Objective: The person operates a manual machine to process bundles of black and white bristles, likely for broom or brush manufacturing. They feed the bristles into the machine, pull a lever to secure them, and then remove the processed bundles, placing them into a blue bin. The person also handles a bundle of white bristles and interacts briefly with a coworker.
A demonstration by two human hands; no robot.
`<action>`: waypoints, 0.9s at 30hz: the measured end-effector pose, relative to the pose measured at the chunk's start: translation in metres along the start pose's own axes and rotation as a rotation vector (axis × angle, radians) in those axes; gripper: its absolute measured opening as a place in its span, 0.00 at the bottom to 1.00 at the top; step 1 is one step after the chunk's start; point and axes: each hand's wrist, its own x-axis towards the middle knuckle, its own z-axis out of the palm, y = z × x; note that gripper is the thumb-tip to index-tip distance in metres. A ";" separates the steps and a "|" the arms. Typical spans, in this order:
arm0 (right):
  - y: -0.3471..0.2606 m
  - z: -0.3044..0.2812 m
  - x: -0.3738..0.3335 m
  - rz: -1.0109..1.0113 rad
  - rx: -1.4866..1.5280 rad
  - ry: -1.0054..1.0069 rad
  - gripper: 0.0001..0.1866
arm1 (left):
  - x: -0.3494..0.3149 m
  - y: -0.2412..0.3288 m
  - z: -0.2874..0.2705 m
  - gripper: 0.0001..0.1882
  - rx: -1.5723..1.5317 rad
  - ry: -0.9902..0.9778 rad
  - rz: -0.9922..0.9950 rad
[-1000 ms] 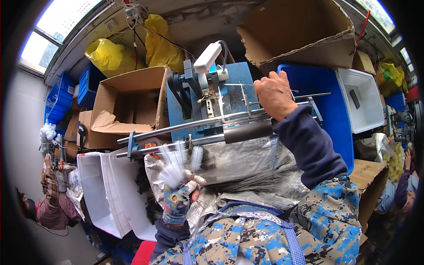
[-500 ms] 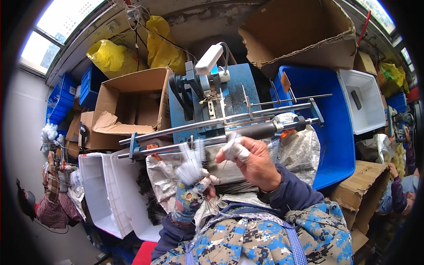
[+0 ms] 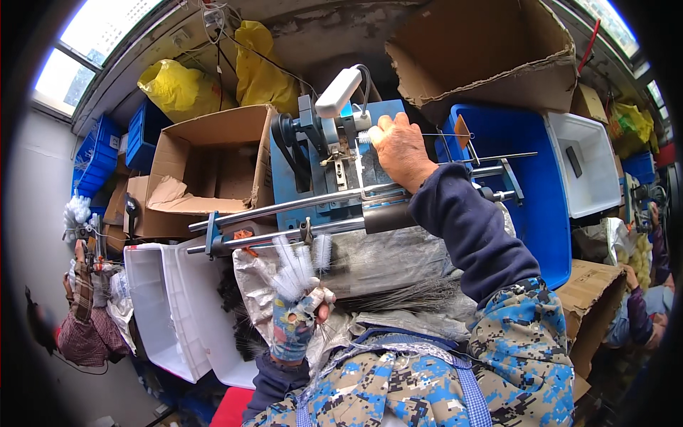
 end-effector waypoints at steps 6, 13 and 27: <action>-0.004 0.001 0.001 -0.003 -0.048 -0.061 0.06 | 0.002 0.002 0.000 0.06 0.162 -0.042 -0.013; -0.007 -0.003 0.001 0.012 -0.057 -0.083 0.07 | 0.001 -0.002 0.000 0.07 -0.004 -0.038 -0.039; 0.009 0.007 -0.005 0.054 0.124 0.008 0.15 | -0.004 0.001 0.000 0.10 0.034 -0.046 -0.031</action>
